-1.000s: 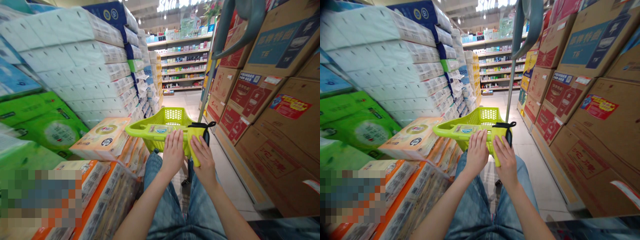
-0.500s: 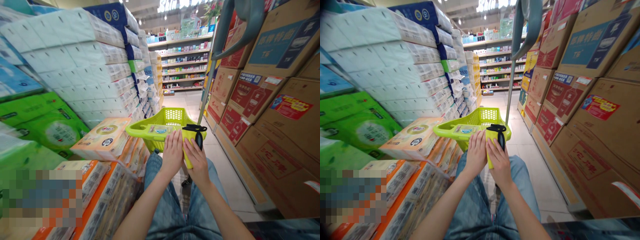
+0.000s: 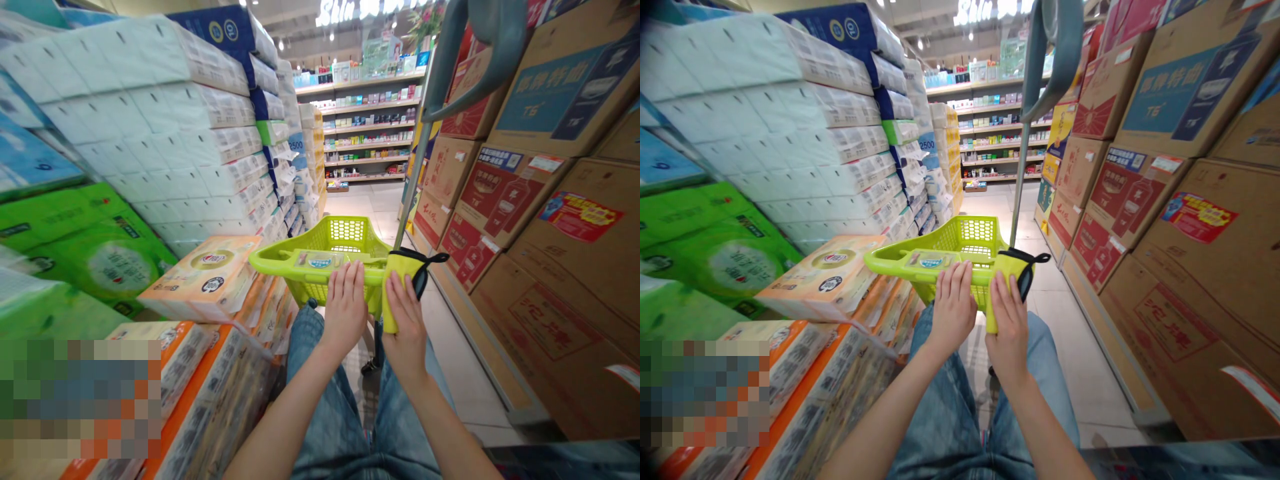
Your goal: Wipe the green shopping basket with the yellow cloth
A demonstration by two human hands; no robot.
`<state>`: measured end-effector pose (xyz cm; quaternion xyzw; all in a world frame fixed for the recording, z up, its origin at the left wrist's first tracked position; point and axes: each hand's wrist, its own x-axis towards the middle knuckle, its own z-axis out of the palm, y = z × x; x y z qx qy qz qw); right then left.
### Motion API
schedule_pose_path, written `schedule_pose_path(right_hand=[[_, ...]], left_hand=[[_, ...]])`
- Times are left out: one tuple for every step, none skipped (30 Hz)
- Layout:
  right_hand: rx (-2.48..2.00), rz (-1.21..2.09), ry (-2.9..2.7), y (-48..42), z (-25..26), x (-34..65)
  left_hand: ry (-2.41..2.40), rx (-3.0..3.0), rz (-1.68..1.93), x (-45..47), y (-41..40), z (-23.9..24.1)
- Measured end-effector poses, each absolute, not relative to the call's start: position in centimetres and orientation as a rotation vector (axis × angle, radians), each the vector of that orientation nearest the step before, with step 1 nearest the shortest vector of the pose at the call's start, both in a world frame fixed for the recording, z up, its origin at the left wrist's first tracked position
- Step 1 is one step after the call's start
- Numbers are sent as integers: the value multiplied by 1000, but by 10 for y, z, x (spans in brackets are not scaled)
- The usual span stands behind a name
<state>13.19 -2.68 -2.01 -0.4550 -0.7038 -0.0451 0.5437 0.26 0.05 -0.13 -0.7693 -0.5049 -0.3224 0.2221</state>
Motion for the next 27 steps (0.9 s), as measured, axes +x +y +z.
schedule_pose_path(right_hand=[[-1055,-131,-1738,-28,-22,131],[-1029,-146,-1794,-29,-23,132],[-1007,-155,-1823,-28,-24,136],[-996,-153,-1819,-26,-24,141],[-1000,-139,-1781,-24,-23,146],[-1014,-116,-1719,-22,-21,152],[-1036,-89,-1648,-20,-19,156],[-1062,-64,-1581,-18,-16,159],[-1086,-46,-1536,-17,-14,159],[-1103,-41,-1522,-18,-12,156],[-1110,-53,-1543,-19,-10,152],[-1111,-75,-1598,-21,-10,146],[-1103,-102,-1673,-24,-10,140],[-1091,-130,-1752,-26,-11,134],[-1076,-155,-1819,-28,-12,130],[-1061,-172,-1864,-30,-13,127],[-1048,-178,-1880,-31,-14,127],[-1039,-171,-1866,-30,-15,129],[-1033,-155,-1832,-28,-15,134],[-1030,-128,-1786,-25,-14,141],[-1026,-94,-1730,-21,-12,149],[-1022,-50,-1673,-15,-8,158],[-1013,0,-1625,-8,-4,167],[-998,59,-1601,1,1,177],[-976,124,-1609,10,7,187],[-948,195,-1648,19,13,197],[-917,266,-1714,28,19,205]], left_hand=[[-1397,-2126,-889,2,1,-1],[-1398,-2128,-886,1,1,-1],[-1399,-2132,-882,1,1,-1],[-1398,-2139,-877,1,0,-1],[-1398,-2147,-872,1,0,0],[-1397,-2153,-872,2,0,0],[-1396,-2156,-875,3,0,0],[-1397,-2155,-884,4,0,1],[-1401,-2152,-895,5,0,0],[-1407,-2146,-908,6,0,0],[-1413,-2139,-919,7,0,0],[-1418,-2133,-926,8,1,-1],[-1418,-2130,-930,8,1,-2],[-1415,-2129,-930,8,1,-2],[-1410,-2128,-930,7,2,-3],[-1407,-2130,-930,6,2,-3],[-1405,-2134,-930,5,2,-3],[-1404,-2139,-932,4,2,-3],[-1404,-2146,-936,4,2,-3],[-1402,-2153,-942,3,2,-3],[-1398,-2159,-951,4,3,-2],[-1396,-2161,-966,4,3,-2],[-1396,-2159,-986,5,3,-2],[-1398,-2154,-1008,5,4,-2],[-1402,-2147,-1031,6,4,-2],[-1409,-2141,-1055,7,4,-2],[-1414,-2138,-1078,7,4,-2]])
